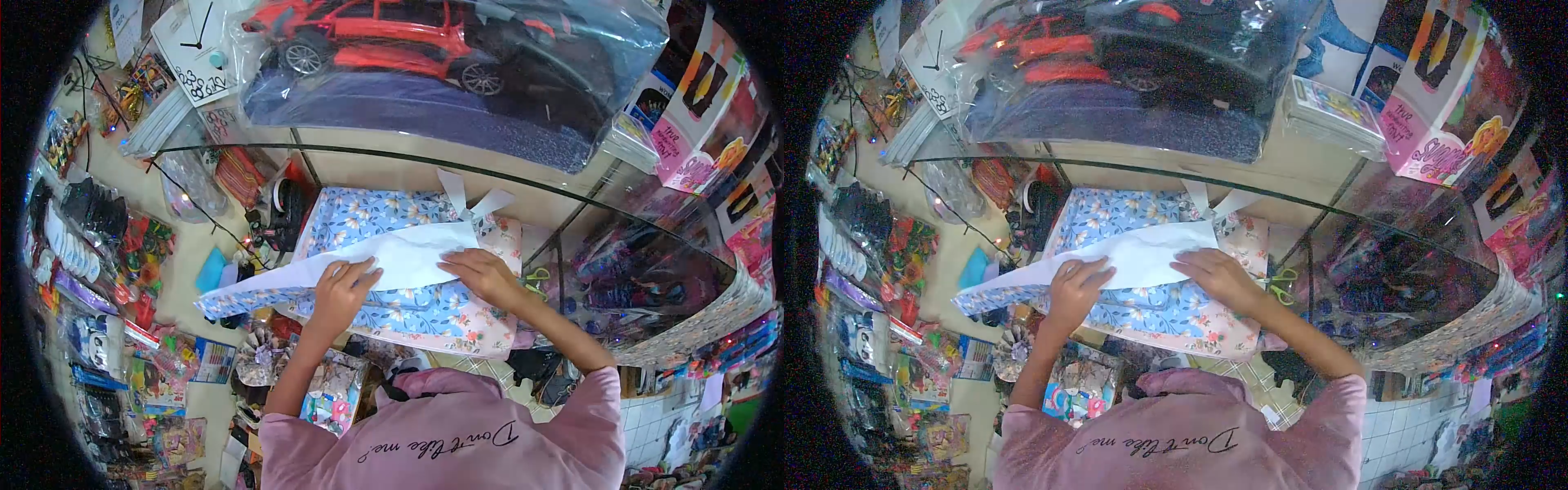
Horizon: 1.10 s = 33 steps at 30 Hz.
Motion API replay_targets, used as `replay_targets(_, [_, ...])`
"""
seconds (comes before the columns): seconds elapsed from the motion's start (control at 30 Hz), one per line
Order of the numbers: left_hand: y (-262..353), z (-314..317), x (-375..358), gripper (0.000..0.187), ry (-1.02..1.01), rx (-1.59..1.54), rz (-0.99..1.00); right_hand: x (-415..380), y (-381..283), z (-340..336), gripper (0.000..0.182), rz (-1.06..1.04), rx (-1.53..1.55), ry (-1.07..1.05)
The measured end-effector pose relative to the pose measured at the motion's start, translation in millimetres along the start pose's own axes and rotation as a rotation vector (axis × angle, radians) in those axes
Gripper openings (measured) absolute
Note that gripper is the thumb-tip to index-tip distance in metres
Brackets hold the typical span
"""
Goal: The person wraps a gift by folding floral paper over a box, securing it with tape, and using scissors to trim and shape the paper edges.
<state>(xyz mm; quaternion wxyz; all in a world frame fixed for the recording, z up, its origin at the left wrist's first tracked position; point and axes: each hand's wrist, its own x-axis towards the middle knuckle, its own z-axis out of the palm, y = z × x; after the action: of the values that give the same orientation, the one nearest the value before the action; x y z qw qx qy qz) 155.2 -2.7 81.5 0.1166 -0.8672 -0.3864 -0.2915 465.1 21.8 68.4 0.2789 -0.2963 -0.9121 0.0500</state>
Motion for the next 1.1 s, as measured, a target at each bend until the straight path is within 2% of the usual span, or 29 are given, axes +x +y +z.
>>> replay_targets(0.1, [0.4, -3.7, -6.7, 0.032, -0.104, 0.004, 0.014, -0.9, 12.1, -9.0, 0.039, -0.042, 0.106, -0.065])
replay_targets(0.2, [2.3, -6.3, -6.8, 0.032, -0.191, -0.003, 0.017, 1.4, 22.7, -20.5, 0.037, 0.022, 0.24, -0.177])
replay_targets(0.33, [-0.5, -2.5, -6.4, 0.032, -0.263, -0.072, 0.019, 15.3, 37.7, -32.8, 0.029, 0.07, 0.321, -0.204])
replay_targets(0.47, [-5.6, -6.7, -1.4, 0.026, -0.334, -0.235, -0.072, 16.9, 58.1, -33.7, 0.026, 0.258, 0.605, -0.208])
replay_targets(0.57, [-13.6, -9.1, 2.2, 0.023, -0.47, -0.326, -0.208, 16.6, 69.1, -35.8, 0.023, 0.293, 0.63, -0.232])
replay_targets(0.67, [-20.3, -11.7, 9.6, 0.022, -0.458, -0.419, -0.223, 19.8, 64.5, -42.2, 0.022, 0.563, 0.686, -0.335])
replay_targets(0.77, [-30.6, -10.0, 10.1, 0.02, -0.394, -0.455, -0.21, 21.9, 71.7, -44.5, 0.02, 0.321, 0.67, -0.143])
replay_targets(0.87, [-38.0, -13.2, 13.7, 0.02, -0.441, -0.521, -0.211, 16.8, 84.3, -43.0, 0.022, 0.343, 0.714, -0.133])
replay_targets(0.97, [-42.4, -12.1, 11.3, 0.019, -0.471, -0.544, -0.2, 12.7, 82.3, -46.7, 0.025, 0.601, 0.478, -0.316])
replay_targets(1.07, [-39.9, -17.4, 14.0, 0.018, -0.445, -0.594, -0.19, 8.0, 90.2, -37.4, 0.027, 0.257, 0.475, -0.157])
replay_targets(1.1, [-40.4, -17.2, 13.9, 0.019, -0.453, -0.623, -0.191, 5.2, 90.2, -34.2, 0.028, 0.353, 0.477, -0.166])
